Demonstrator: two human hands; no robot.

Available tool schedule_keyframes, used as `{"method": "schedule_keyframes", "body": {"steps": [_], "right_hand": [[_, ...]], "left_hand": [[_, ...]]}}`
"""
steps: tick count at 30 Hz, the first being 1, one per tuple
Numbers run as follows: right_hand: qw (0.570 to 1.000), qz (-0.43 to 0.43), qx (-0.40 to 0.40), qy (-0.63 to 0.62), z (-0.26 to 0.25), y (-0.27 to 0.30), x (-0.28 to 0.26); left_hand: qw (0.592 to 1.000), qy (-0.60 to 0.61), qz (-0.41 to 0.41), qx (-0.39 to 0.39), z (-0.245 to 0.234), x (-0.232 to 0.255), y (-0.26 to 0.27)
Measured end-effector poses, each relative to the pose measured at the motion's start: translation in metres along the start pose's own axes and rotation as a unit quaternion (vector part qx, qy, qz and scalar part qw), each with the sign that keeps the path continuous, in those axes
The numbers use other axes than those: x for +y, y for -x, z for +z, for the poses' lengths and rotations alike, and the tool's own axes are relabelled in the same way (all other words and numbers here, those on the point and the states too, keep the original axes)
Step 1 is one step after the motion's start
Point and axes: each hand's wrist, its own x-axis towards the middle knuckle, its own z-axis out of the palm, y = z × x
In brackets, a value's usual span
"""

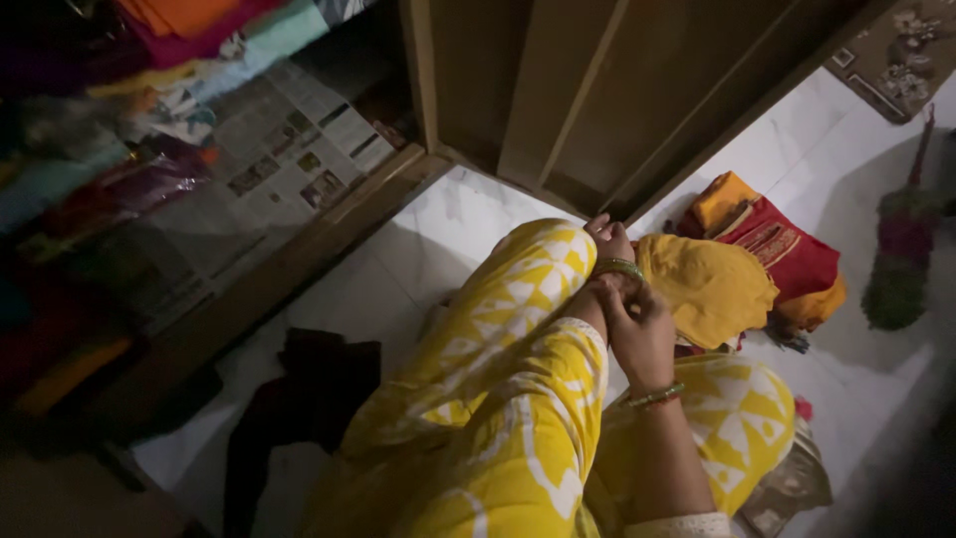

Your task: The person picks up several garments from the floor, unfolds them, turns them over, and then refolds them one at a time before placing them into a cabinet.

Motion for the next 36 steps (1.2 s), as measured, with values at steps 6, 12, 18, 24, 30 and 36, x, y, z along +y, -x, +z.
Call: {"method": "schedule_keyframes", "body": {"steps": [6, 12, 18, 24, 30, 36], "right_hand": [[0.999, -0.026, 0.012, 0.024, -0.001, -0.003, 0.007], [0.99, 0.066, -0.089, -0.083, -0.008, -0.005, 0.014], [0.978, -0.176, 0.097, 0.05, -0.011, 0.005, -0.017], [0.994, -0.082, 0.012, -0.068, -0.016, 0.011, -0.047], [0.97, -0.204, 0.113, 0.074, 0.004, 0.037, -0.072], [0.988, -0.144, 0.03, 0.048, 0.01, 0.051, -0.085]], "left_hand": [[1.0, -0.005, -0.014, 0.021, -0.016, -0.028, 0.021], [0.999, -0.028, -0.004, 0.029, 0.005, -0.028, 0.002], [0.998, -0.037, 0.026, 0.039, 0.013, 0.0, -0.002], [0.998, -0.005, -0.045, -0.043, 0.011, 0.028, 0.02], [0.999, 0.005, -0.051, -0.007, 0.008, 0.074, 0.049], [0.995, 0.017, -0.1, 0.016, -0.022, 0.096, 0.073]]}}
